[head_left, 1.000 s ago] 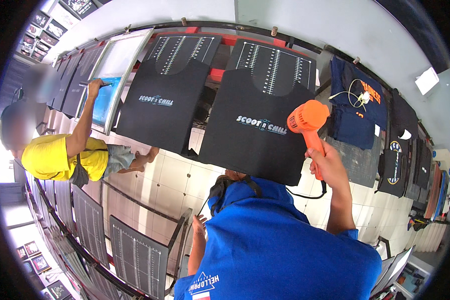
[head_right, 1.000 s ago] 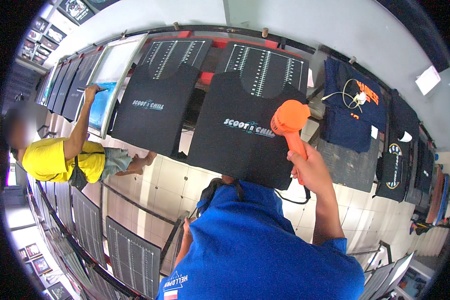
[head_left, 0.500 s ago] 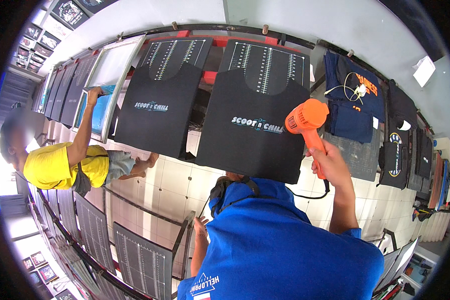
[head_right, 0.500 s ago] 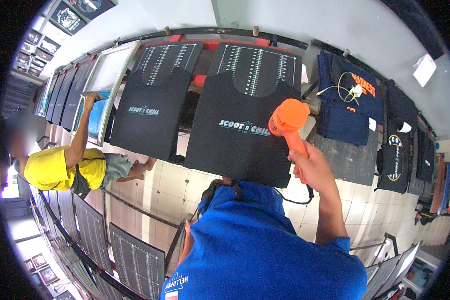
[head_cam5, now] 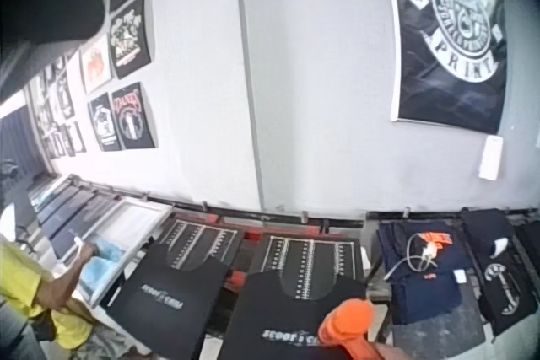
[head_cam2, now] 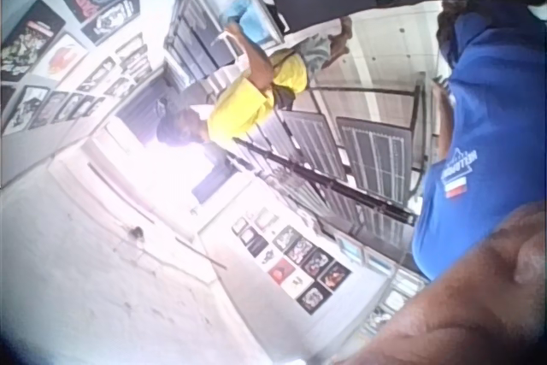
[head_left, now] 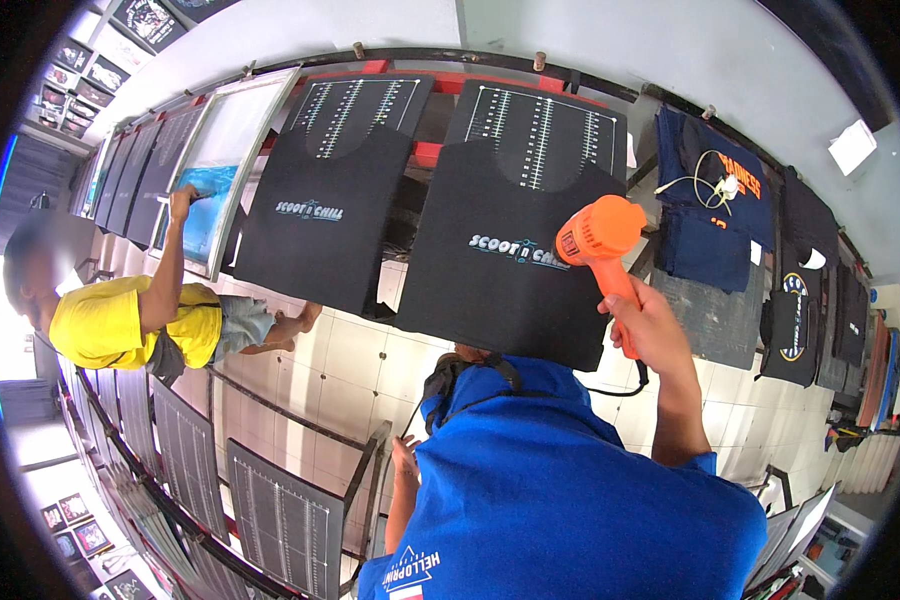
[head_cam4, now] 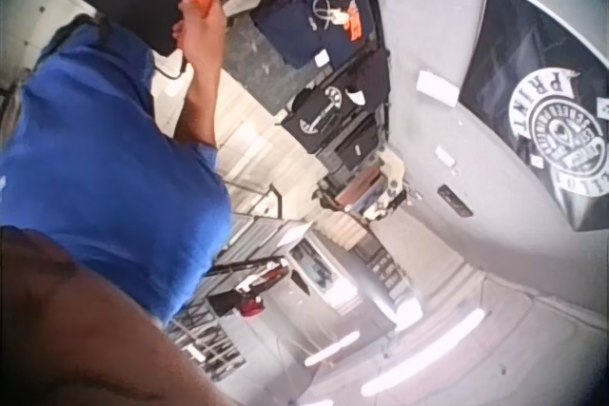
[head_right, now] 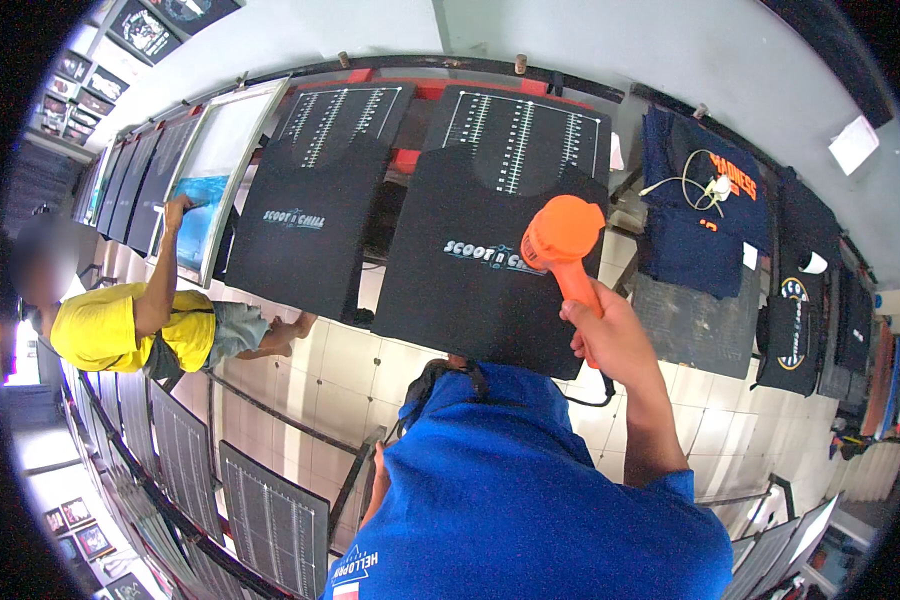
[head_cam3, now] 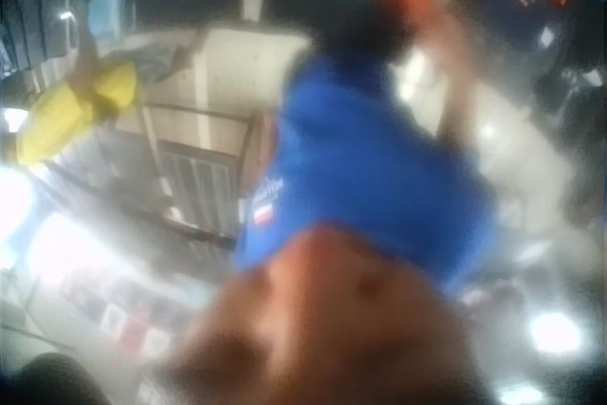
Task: The person uses a heat gun to dry ink on black t-shirts, moves them to a heat press machine, and stacks them after pressing.
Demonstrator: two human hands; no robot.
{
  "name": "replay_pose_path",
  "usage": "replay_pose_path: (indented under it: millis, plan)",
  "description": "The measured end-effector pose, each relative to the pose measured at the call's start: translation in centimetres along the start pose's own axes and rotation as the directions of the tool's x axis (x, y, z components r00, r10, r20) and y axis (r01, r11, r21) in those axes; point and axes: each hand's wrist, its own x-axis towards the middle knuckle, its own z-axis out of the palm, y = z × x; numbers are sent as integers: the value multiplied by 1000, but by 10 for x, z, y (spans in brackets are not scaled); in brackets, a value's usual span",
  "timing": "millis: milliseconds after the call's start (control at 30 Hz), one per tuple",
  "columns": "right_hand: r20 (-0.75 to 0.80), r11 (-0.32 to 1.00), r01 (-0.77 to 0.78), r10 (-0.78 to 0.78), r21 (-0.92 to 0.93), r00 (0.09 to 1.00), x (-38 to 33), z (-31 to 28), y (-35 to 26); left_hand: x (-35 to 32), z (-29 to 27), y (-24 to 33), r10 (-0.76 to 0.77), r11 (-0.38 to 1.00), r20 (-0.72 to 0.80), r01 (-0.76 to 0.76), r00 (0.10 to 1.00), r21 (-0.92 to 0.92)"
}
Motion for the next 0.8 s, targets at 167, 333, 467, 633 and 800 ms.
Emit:
replay_pose_path:
  millis: [167, 333, 467, 633, 800]
  plan:
    - [94, 1000, -1, 3, -22, 996, 0, 1, -11, 9, 14, 2, -96, 988, -304, 128, 948, 89]
    - [100, 994, 32, -21, -108, 995, -8, 2, -20, 12, 12, -7, -133, 974, -422, 197, 897, 111]
    - [107, 994, 49, -39, -97, 994, -13, -4, -22, 9, 3, -26, -124, 977, -425, 186, 897, 107]
    - [85, 991, 12, 0, -132, 996, -11, -17, -14, 10, -7, -37, -101, 976, -409, 169, 907, 135]
    - [21, 987, -26, 30, -160, 999, -11, -12, -10, 11, 0, -29, -142, 969, -450, 216, 882, 118]
